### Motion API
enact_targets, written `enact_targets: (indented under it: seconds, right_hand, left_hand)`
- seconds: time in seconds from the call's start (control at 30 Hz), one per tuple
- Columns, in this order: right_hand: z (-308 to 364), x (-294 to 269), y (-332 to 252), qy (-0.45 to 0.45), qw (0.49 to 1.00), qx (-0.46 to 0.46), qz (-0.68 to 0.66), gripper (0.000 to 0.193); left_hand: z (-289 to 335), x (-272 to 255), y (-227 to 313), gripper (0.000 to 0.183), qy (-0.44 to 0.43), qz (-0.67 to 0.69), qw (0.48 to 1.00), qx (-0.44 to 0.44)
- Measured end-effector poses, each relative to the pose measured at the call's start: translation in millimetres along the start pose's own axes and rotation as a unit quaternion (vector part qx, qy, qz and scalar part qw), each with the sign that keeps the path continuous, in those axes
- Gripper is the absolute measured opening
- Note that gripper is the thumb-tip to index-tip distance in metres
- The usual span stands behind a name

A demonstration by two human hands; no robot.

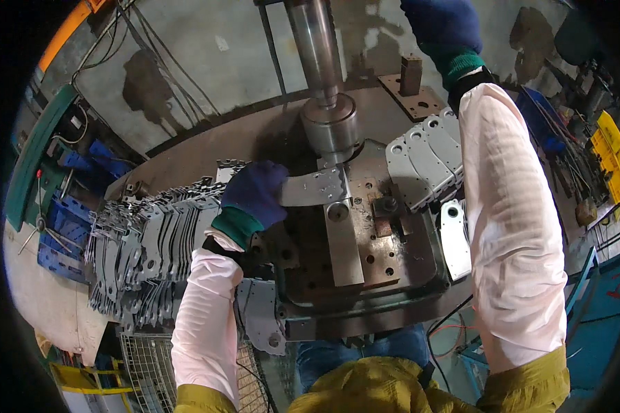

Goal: Operating a manual punching press to process metal plates on a fabrication floor.

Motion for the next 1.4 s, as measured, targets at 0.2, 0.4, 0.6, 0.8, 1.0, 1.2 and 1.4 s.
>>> enact_targets:
  seconds: [0.2,0.4,0.6,0.8,1.0,1.2,1.4]
  right_hand:
    - [-2,0,0,0.024,0.999,-0.028,0.014,0.045]
    - [-2,2,-7,-0.007,0.999,-0.024,0.031,0.046]
    - [-5,-1,-2,-0.018,1.0,-0.021,0.008,0.046]
    - [-6,4,2,-0.004,0.999,-0.046,-0.018,0.05]
    - [-6,7,2,-0.018,1.0,-0.009,-0.012,0.053]
    - [-8,0,1,-0.004,1.0,-0.029,0.003,0.051]
    - [-7,2,1,-0.004,0.999,-0.045,-0.012,0.049]
  left_hand:
    - [2,2,1,0.045,0.046,-0.007,0.998,0.041]
    - [8,-8,1,0.045,0.035,0.005,0.999,0.025]
    - [0,-1,3,0.063,0.026,0.001,0.999,0.032]
    - [1,-4,3,0.047,0.022,0.003,0.999,0.033]
    - [2,-5,4,0.046,0.014,-0.006,1.0,0.01]
    - [-4,-4,6,0.044,0.03,0.014,0.999,0.028]
    - [-2,0,3,0.044,0.038,0.017,0.998,0.037]
Point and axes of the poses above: each hand's wrist, its own z-axis away from the middle knuckle, its own x-axis out of the palm, y = z × x, the point moved 5 cm from there along -z, towards the middle knuckle, and after that the axes turned 8 degrees about x, right-handed, at the moved point
